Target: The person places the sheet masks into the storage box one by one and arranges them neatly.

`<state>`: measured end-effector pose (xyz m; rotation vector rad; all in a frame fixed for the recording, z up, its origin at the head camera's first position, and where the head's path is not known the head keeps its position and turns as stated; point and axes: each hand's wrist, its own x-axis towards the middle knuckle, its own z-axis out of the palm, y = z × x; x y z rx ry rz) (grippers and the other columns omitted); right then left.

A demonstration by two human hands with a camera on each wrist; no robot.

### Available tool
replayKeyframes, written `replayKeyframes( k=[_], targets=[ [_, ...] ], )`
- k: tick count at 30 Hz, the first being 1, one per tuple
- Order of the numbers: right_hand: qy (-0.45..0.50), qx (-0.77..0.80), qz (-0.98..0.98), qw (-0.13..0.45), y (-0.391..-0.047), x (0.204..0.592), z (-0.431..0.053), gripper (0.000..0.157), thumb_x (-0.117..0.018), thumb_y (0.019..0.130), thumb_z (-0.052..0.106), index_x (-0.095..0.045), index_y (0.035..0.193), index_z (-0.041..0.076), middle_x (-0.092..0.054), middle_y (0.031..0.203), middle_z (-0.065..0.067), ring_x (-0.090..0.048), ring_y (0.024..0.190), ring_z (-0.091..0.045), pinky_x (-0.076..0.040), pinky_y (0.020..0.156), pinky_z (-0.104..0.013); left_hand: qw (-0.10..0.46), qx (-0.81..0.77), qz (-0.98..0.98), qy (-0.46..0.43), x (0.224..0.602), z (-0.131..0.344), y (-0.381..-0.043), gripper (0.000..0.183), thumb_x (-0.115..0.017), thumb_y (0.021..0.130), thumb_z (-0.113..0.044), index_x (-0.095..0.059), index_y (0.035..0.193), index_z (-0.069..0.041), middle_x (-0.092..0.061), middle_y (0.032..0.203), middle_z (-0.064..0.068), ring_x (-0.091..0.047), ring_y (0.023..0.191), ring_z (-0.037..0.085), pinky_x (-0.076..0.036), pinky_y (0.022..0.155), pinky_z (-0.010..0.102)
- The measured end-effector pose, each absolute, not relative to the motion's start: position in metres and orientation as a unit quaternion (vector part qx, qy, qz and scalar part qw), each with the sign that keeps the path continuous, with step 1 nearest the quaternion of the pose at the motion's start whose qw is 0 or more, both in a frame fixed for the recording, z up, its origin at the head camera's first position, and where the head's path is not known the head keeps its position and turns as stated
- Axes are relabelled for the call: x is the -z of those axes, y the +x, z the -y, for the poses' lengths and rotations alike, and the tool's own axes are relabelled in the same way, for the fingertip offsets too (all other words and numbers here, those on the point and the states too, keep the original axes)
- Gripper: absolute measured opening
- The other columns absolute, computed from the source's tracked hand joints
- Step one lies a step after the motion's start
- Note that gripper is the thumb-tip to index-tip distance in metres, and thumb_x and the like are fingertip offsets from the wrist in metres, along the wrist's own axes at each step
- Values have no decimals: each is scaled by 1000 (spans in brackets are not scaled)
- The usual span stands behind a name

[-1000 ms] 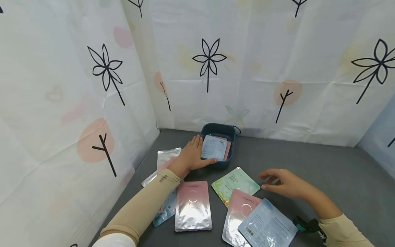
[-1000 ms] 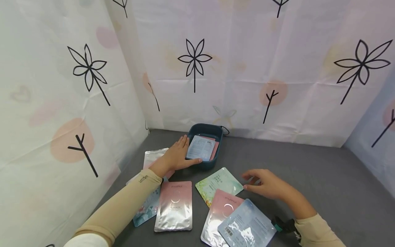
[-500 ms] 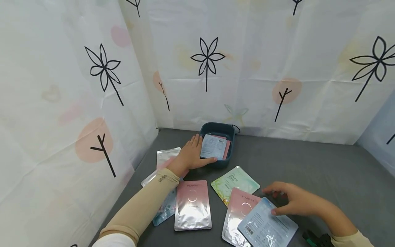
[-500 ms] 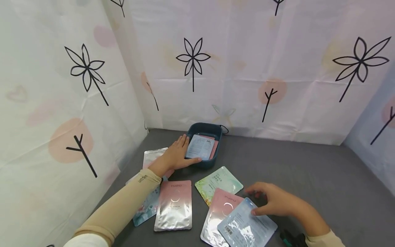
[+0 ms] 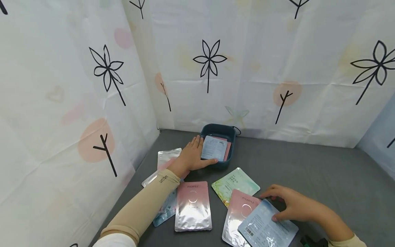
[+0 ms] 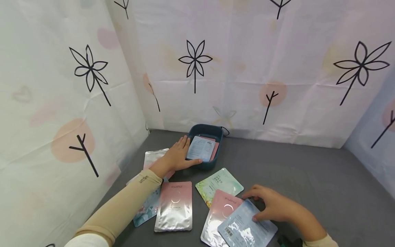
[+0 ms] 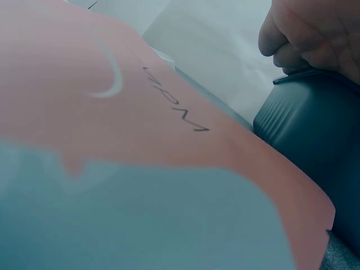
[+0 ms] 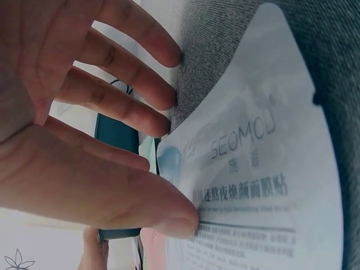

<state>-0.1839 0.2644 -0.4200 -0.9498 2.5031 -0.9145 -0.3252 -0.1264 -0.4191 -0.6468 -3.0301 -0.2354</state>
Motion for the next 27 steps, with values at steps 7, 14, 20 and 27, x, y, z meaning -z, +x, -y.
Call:
replayKeyframes(
  k=[7,14,20,27],
  targets=[
    [-328,325,-871,166,-183,420,-263,50,-90,84,26,-73,130,17,-64,118,2,-56,96,-8,-52,80,-26,18,74,975,-210,420,126,-325,120,-49,93,-85,-15,168,3,-13,177,25,-16,166,38,-23,133,53],
    [-321,321,-876,166,-183,419,-263,40,-91,82,23,-75,119,21,-63,114,3,-58,98,-7,-53,80,-28,20,76,975,-209,417,126,-324,120,-49,93,-85,-14,169,2,-14,177,25,-16,166,38,-24,132,53],
    [-355,331,-863,138,-186,422,-262,31,-92,79,20,-68,99,23,-61,108,7,-59,96,-5,-55,83,-28,14,80,975,-205,417,126,-324,120,-49,93,-84,-14,169,1,-13,177,24,-15,166,37,-22,133,53],
    [-375,358,-844,140,-188,428,-264,31,-90,79,17,-68,99,21,-59,106,5,-57,95,-9,-52,80,-27,15,76,976,-205,417,126,-324,120,-49,92,-85,-17,169,2,-14,177,24,-15,166,37,-22,133,53]
  ],
)
